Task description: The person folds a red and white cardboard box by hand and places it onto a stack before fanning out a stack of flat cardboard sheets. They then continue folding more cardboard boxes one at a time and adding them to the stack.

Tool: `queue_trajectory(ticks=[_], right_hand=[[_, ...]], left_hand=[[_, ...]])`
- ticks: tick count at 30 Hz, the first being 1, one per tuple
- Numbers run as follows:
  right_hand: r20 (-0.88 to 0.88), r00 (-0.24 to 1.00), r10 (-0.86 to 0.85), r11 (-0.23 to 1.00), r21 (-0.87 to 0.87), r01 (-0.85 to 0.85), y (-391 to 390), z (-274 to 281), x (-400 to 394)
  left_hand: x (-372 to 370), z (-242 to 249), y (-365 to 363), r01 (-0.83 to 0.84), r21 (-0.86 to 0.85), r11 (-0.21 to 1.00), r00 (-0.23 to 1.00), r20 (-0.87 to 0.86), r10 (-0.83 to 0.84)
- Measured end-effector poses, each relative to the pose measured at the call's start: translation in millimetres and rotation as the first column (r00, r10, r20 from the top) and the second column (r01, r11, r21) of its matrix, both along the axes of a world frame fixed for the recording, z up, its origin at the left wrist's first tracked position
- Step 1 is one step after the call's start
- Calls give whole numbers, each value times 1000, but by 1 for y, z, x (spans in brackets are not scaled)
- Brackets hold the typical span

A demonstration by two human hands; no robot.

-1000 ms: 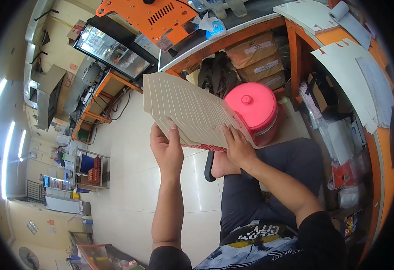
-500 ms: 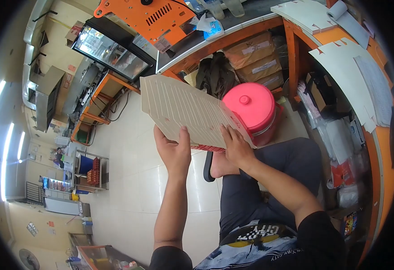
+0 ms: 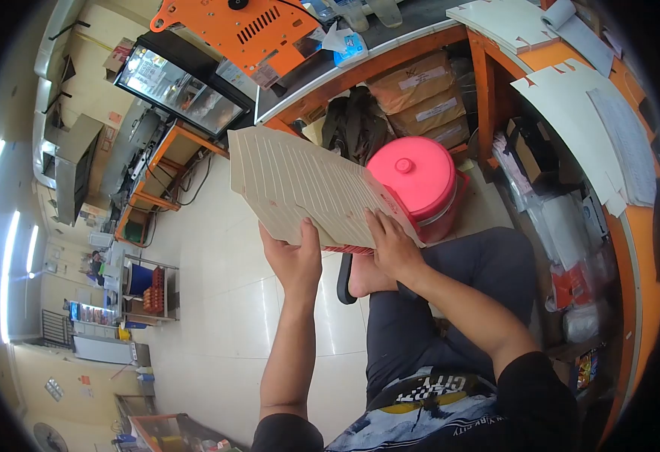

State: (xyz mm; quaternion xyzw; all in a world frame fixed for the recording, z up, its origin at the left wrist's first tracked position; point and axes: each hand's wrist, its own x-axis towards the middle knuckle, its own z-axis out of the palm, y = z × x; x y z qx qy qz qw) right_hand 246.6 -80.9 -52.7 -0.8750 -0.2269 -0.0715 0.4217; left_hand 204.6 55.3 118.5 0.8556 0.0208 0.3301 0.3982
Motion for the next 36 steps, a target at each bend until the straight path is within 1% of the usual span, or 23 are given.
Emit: queue_trajectory(ticks=[1, 4, 7, 10, 13, 16, 18, 20, 23, 25, 26, 28, 29, 31, 33, 34, 36], right_hand=[[3, 1000, -2, 1000, 4, 2, 1, -1, 0], [4, 1000, -13, 1000, -1, 13, 1, 1, -1], [5, 1000, -12, 1000, -2, 12, 2, 1, -2], [18, 1000, -3, 1000, -17, 3, 2, -4, -1], [19, 1000, -2, 999, -40, 2, 1, -3, -1], [27, 1000, -7, 999, -44, 8, 3, -4, -1], [31, 999, -9, 999, -35, 10, 4, -4, -1], [26, 1000, -10, 1000, -17, 10, 3, -3, -2], [35, 999, -30, 998, 56, 28, 2, -5, -4], [88, 996, -34, 991, 132, 22, -6, 22, -19], [115, 993, -39, 985, 169, 19, -7, 35, -27], [221, 975, -8, 965, 256, -50, -2, 45, -38], [274, 962, 3, 951, 296, -87, 1, 49, -44], [258, 966, 4, 954, 290, -81, 5, 54, -51], [240, 971, 4, 954, 290, -75, 10, 53, -53], [247, 969, -2, 964, 257, -63, 11, 53, -55], [257, 966, -12, 981, 191, -39, 12, 53, -60]], left_hand=[[0, -1, 2, -40, 101, 994, 999, -31, 43], [3, -13, 3, -24, 29, 999, 997, 68, 22], [2, -18, 4, -5, 119, 993, 1000, -23, 7], [2, -18, -3, 42, -70, 997, 999, 23, -41], [2, -20, -3, 45, -92, 995, 999, 23, -43], [5, -30, 2, 89, -38, 995, 994, 59, -87], [3, -38, 3, -20, 64, 998, 999, 46, 17], [2, -44, 5, -70, 103, 992, 997, 40, 66], [2, -45, 11, -44, 74, 996, 999, 31, 42], [1, -43, 14, -6, 67, 998, 1000, 14, 6], [2, -42, 11, -5, 38, 999, 998, 65, 2], [4, -36, 3, 3, -23, 1000, 986, 168, 1], [4, -36, 1, 15, -40, 999, 985, 175, -8], [3, -34, -1, 44, -69, 997, 981, 190, -30], [0, -33, -1, 31, -50, 998, 985, 173, -22], [-1, -32, -2, 25, -40, 999, 986, 165, -18], [-3, -31, -6, 40, -88, 995, 982, 189, -23]])
